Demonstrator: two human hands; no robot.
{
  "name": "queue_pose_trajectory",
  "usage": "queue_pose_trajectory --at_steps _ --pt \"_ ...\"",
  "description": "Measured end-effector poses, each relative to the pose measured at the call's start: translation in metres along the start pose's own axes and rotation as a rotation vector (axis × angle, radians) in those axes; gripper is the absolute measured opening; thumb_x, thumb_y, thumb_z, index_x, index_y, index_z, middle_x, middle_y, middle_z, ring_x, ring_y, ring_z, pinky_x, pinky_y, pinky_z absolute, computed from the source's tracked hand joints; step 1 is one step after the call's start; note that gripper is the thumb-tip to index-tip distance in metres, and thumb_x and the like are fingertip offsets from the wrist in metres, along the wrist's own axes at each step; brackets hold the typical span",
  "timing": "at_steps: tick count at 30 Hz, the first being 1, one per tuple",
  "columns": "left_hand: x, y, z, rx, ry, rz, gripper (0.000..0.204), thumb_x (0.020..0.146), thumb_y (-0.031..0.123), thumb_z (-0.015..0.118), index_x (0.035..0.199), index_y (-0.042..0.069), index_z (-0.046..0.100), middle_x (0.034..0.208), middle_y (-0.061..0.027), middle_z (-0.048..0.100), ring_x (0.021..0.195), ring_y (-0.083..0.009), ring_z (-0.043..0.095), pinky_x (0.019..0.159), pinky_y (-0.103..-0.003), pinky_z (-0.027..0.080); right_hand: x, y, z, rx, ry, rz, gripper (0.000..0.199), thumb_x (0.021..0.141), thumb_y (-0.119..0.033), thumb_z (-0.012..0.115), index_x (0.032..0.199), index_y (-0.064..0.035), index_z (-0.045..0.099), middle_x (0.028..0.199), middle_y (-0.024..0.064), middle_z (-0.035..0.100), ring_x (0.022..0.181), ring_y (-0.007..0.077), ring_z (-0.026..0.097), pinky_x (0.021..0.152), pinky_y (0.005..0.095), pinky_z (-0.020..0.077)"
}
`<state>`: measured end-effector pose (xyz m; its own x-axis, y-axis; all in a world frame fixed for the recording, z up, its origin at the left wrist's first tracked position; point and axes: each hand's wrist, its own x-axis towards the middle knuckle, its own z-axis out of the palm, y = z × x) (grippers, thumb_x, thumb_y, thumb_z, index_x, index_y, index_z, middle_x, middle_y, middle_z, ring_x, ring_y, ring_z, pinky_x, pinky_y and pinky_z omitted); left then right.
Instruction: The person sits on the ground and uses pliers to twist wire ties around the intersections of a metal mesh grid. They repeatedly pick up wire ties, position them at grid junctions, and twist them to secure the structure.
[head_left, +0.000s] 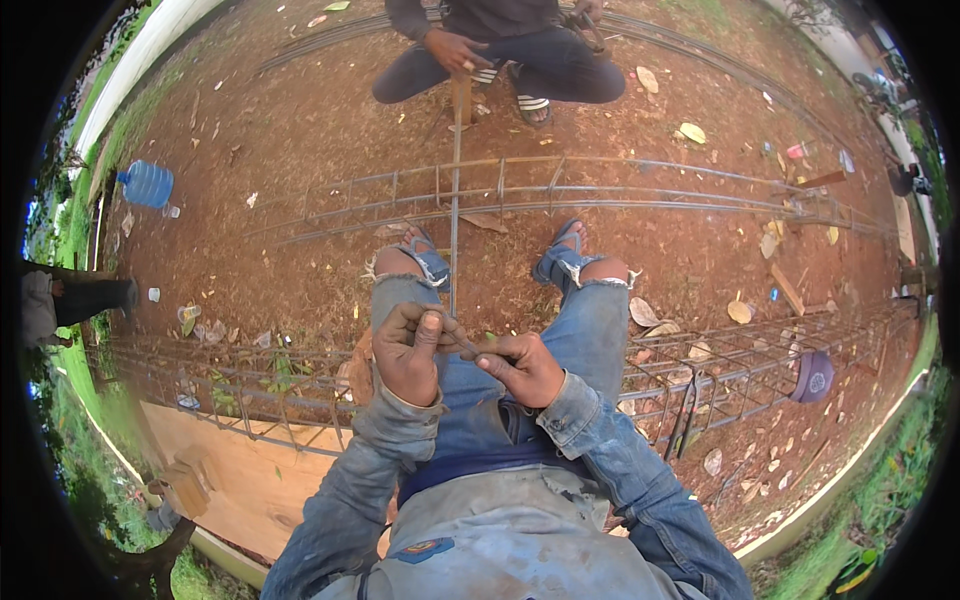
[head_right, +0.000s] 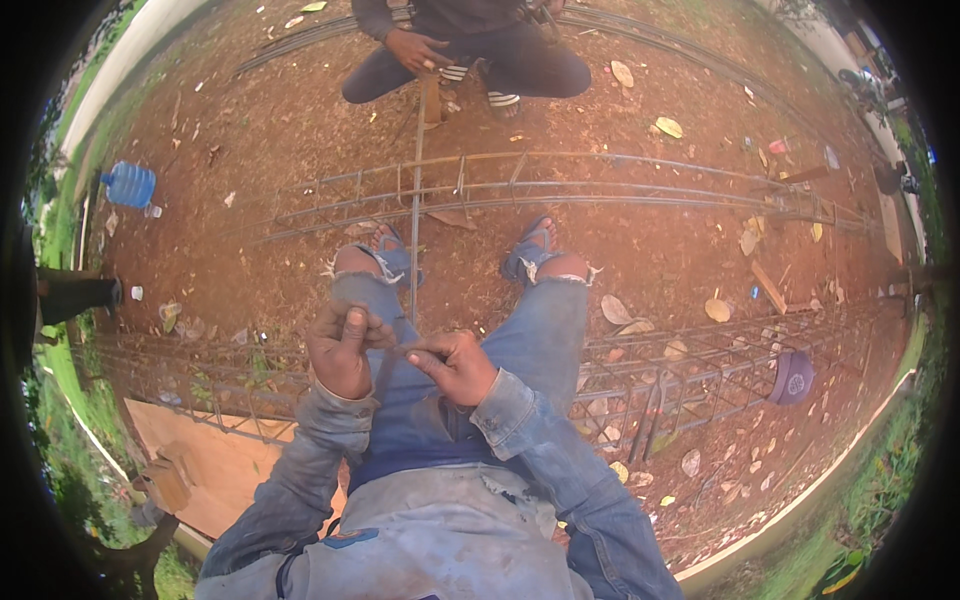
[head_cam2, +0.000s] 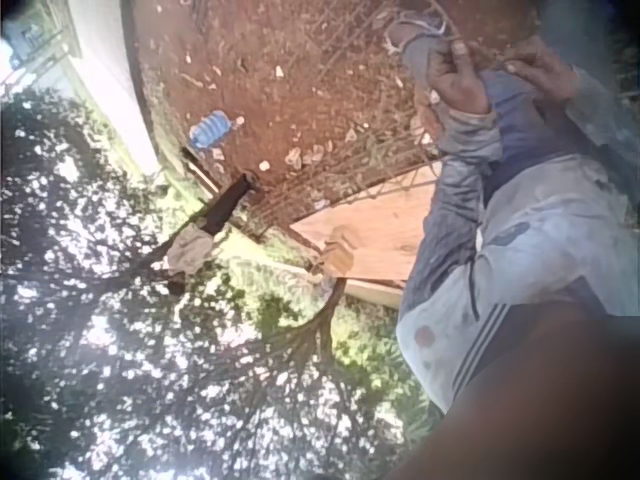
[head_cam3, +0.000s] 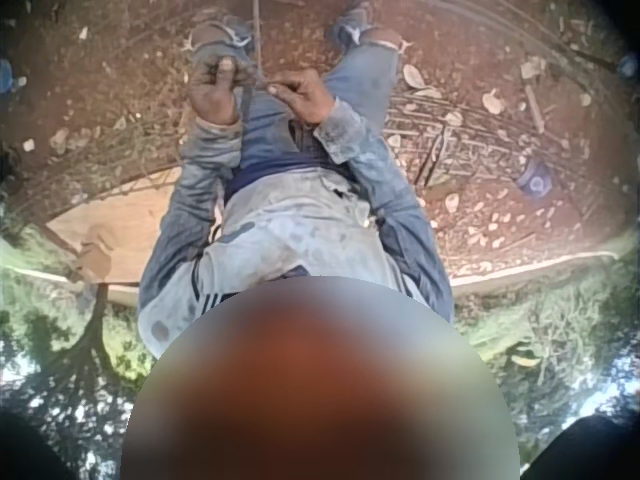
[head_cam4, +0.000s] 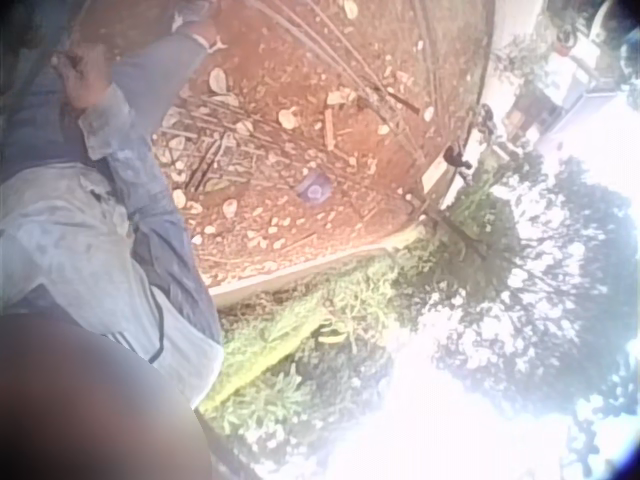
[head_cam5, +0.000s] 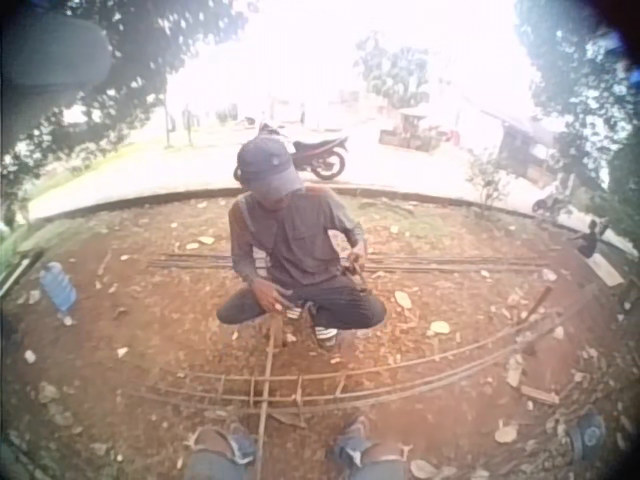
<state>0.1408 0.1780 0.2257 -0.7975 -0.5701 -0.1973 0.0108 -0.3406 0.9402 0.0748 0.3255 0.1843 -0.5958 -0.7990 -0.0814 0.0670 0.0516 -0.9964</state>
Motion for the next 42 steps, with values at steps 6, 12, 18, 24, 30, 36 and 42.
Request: queue_pose_trajectory --at_steps 6,12,18,24,30,36,42 --pt "0.022 0.002 0.006 0.132 0.011 0.166 0.019 0.089 0.018 0.057 0.089 -0.001 0.053 0.076 -0.0093 0.062 0.07 -0.0146 0.062 0.063 -0.027 0.053 0.026 -0.009 -0.009 -0.008 0.038 0.14 0.019 0.084 -0.01 0.06 0.1 -0.0011 0.064 0.082 0.0134 0.066 0.072 0.0167 0.063 0.067 0.0288 0.0494" --pt "0.081 -0.026 0.001 0.324 -0.193 0.204 0.022 0.086 0.016 0.061 0.099 -0.002 0.057 0.081 -0.0108 0.065 0.076 -0.0144 0.063 0.067 -0.026 0.051 0.057 0.036 -0.02 0.21 0.162 0.164 0.015 0.089 -0.008 0.055 0.097 0.0036 0.059 0.078 0.0084 0.062 0.07 0.0131 0.06 0.064 0.0264 0.0491" --pt "0.21 -0.117 -0.006 0.996 -0.295 -0.011 0.046 0.082 0.037 0.063 0.111 0.0 0.058 0.1 -0.0147 0.065 0.094 -0.0305 0.061 0.084 -0.038 0.048 0.097 0.131 -0.066 0.516 0.707 0.565 0.015 0.091 -0.009 0.05 0.101 0.0025 0.053 0.074 0.0095 0.059 0.065 0.0164 0.059 0.06 0.0298 0.0514" --pt "0.316 -0.219 0.019 1.459 -0.465 -0.031 0.055 0.078 0.039 0.065 0.118 0.003 0.053 0.108 -0.0203 0.059 0.105 -0.0338 0.054 0.095 -0.043 0.04 0.135 0.24 -0.083 0.553 0.82 1.083 0.021 0.089 -0.006 0.046 0.106 0.0056 0.05 0.08 0.0156 0.06 0.064 0.0233 0.062 0.053 0.0358 0.0519" --pt "0.326 -0.303 0.006 1.302 -0.457 0.09 0.044 0.078 0.037 0.065 0.109 0.005 0.061 0.103 -0.0192 0.061 0.099 -0.0353 0.057 0.087 -0.042 0.044 0.156 0.317 -0.099 0.32 0.76 0.962 0.02 0.089 -0.004 0.049 0.107 0.0041 0.055 0.074 0.0106 0.059 0.058 0.0171 0.057 0.05 0.0304 0.0492" --pt "0.338 -0.296 0.001 1.186 -0.462 0.208 0.042 0.076 0.044 0.064 0.097 0.009 0.067 0.091 -0.0148 0.065 0.087 -0.0329 0.061 0.077 -0.042 0.048 0.189 0.341 -0.121 0.287 0.716 0.775 0.024 0.088 -0.002 0.051 0.11 0.0034 0.057 0.078 0.0097 0.061 0.065 0.0145 0.059 0.055 0.0258 0.0501" --pt "0.343 -0.3 -0.009 1.249 -0.524 0.163 0.046 0.071 0.053 0.065 0.093 0.013 0.069 0.084 -0.0118 0.066 0.083 -0.0298 0.063 0.073 -0.039 0.05 0.193 0.34 -0.125 0.096 0.644 0.659 0.021 0.085 -0.003 0.055 0.103 0.004 0.062 0.084 0.011 0.065 0.074 0.0152 0.061 0.068 0.0263 0.0492"
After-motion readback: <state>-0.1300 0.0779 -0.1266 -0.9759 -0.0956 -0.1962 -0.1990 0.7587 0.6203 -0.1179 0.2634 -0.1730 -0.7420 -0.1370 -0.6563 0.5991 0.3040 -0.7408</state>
